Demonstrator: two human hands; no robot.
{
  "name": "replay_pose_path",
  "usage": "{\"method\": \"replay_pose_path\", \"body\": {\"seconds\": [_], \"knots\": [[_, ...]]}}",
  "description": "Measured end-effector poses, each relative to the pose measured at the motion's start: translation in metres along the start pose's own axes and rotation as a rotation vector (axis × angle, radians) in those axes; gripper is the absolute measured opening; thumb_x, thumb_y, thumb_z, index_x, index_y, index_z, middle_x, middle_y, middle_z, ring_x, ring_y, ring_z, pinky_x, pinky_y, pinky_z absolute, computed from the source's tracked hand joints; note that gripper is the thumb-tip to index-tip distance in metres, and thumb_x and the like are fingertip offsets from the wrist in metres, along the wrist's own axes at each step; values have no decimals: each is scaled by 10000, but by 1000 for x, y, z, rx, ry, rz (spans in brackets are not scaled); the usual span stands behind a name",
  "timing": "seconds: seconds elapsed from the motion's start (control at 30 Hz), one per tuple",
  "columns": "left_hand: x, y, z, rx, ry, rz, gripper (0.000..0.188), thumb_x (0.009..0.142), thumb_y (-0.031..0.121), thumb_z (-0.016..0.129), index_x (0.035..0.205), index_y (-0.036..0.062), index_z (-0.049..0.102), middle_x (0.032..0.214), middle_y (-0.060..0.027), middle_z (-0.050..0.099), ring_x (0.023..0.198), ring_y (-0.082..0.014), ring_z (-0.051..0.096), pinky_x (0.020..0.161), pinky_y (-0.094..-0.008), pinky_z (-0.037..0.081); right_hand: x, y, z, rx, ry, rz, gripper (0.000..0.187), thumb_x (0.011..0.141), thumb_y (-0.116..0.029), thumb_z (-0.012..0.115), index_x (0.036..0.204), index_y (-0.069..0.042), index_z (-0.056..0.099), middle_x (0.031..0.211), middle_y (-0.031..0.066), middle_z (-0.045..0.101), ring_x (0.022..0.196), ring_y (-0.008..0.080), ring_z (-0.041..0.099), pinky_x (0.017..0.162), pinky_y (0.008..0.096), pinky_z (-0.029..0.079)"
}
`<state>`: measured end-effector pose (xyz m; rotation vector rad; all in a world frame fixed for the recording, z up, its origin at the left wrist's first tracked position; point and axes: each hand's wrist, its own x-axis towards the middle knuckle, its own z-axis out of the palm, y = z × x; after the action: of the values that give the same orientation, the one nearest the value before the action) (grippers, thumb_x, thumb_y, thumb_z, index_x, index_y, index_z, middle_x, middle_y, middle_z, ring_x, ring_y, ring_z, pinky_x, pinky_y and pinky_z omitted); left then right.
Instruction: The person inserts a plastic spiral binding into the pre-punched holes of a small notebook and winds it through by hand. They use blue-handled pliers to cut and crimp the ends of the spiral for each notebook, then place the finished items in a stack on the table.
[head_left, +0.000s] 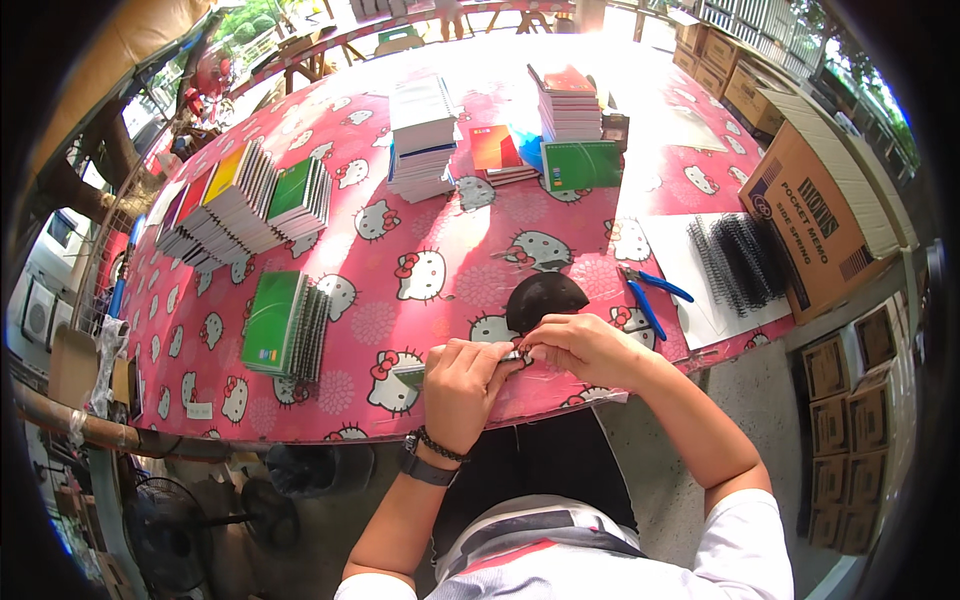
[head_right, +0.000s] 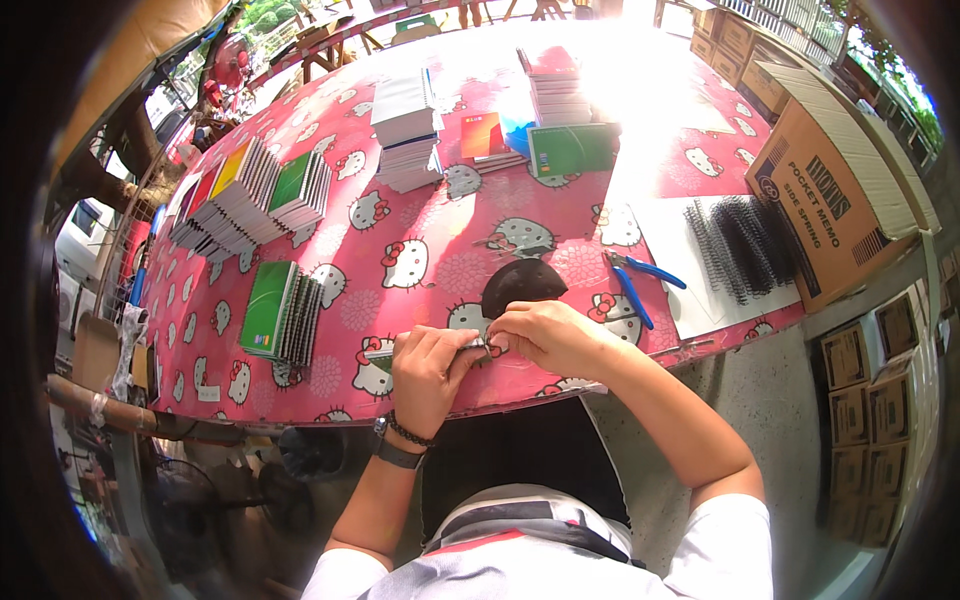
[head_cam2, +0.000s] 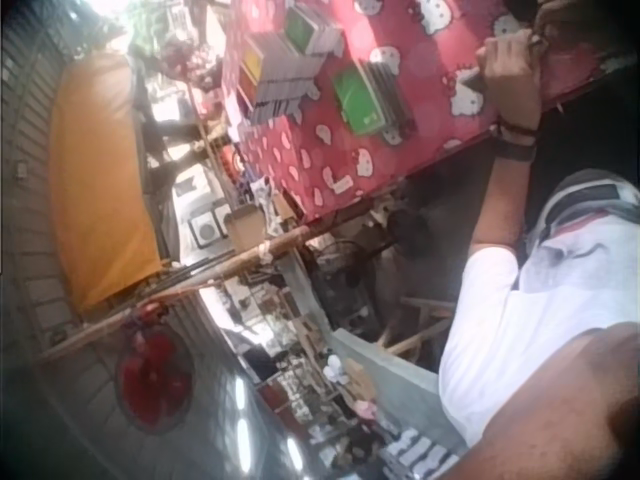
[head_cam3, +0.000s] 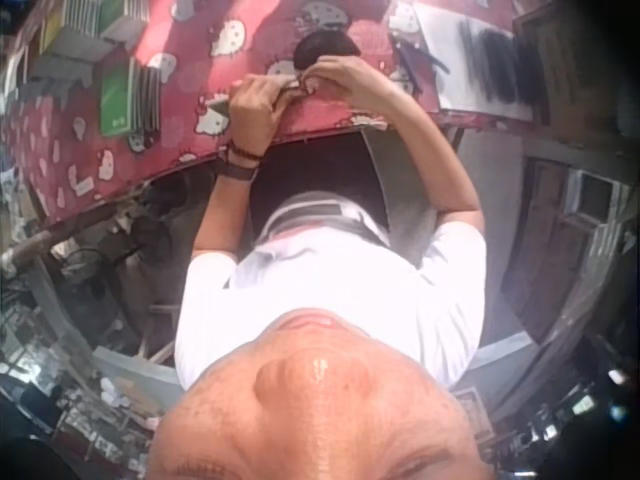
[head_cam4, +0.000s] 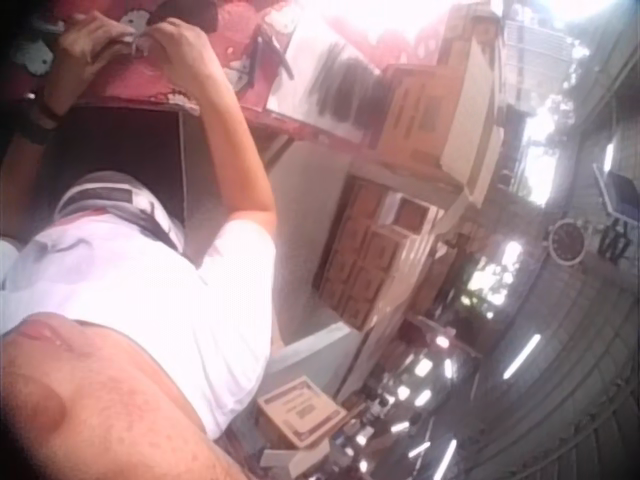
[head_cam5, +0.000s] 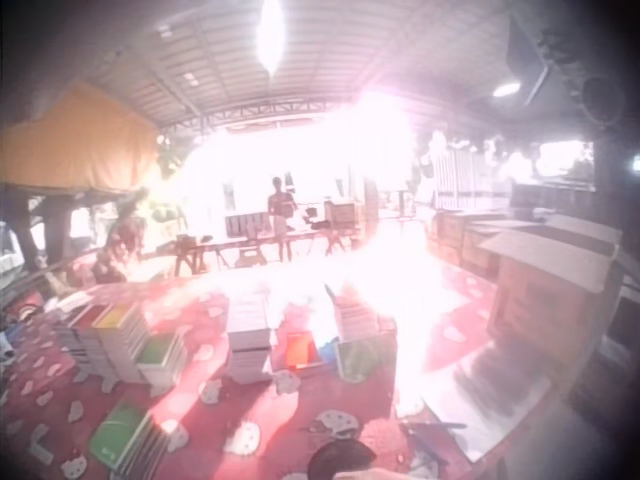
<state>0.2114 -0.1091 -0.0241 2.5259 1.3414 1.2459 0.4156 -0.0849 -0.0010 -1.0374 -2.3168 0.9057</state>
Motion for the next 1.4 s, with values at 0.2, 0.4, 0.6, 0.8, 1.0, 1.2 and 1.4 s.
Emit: {"method": "replay_pose_path", "body": {"seconds": [0.2,0.4,0.6,0.8,1.0,1.2,1.4], "knots": [[0,6,-4,-26,-25,-35,229,705,159,749,913,107,666,832,-27,630,772,-207,577,709,-343,403,-7,-12,-3,-95,128,18,229,762,-74,667,958,-33,556,923,109,539,849,335,581,706,406,483],[0,14,-11,-96,-58,-73,207,747,189,723,918,115,633,828,-26,630,771,-215,572,713,-358,385,-7,-25,-5,-127,-8,81,230,855,-245,618,940,-40,555,883,136,584,840,335,597,692,405,491],[-3,12,-11,-30,-110,-24,181,773,249,704,867,117,624,843,-11,635,793,-204,578,719,-358,377,6,-9,-26,-56,-73,119,273,824,-306,661,906,-46,640,901,137,630,899,324,602,771,425,470],[2,8,-13,-82,-121,11,204,783,295,688,850,112,627,851,-3,636,807,-200,581,725,-350,387,30,59,-37,-382,51,271,442,776,-230,716,1168,-91,566,1084,126,573,994,314,556,850,389,464],[4,7,-13,-92,-161,4,211,752,271,721,846,106,630,837,-3,644,796,-197,591,739,-350,393,15,60,-44,-10,181,298,418,727,-120,747,1111,-63,593,956,95,532,915,251,569,780,358,474],[2,0,-15,-85,-198,38,212,744,256,730,856,106,630,807,-1,646,773,-199,593,738,-350,398,-10,68,-26,-394,538,3,337,657,80,620,971,-38,577,1038,112,529,995,319,548,845,394,486],[4,0,-14,-149,-171,8,214,739,250,735,863,110,632,792,-3,644,786,-196,598,756,-351,400,-21,53,-28,-454,141,201,552,683,-314,754,1120,-82,510,1325,174,441,1219,357,423,1014,482,321]]}}
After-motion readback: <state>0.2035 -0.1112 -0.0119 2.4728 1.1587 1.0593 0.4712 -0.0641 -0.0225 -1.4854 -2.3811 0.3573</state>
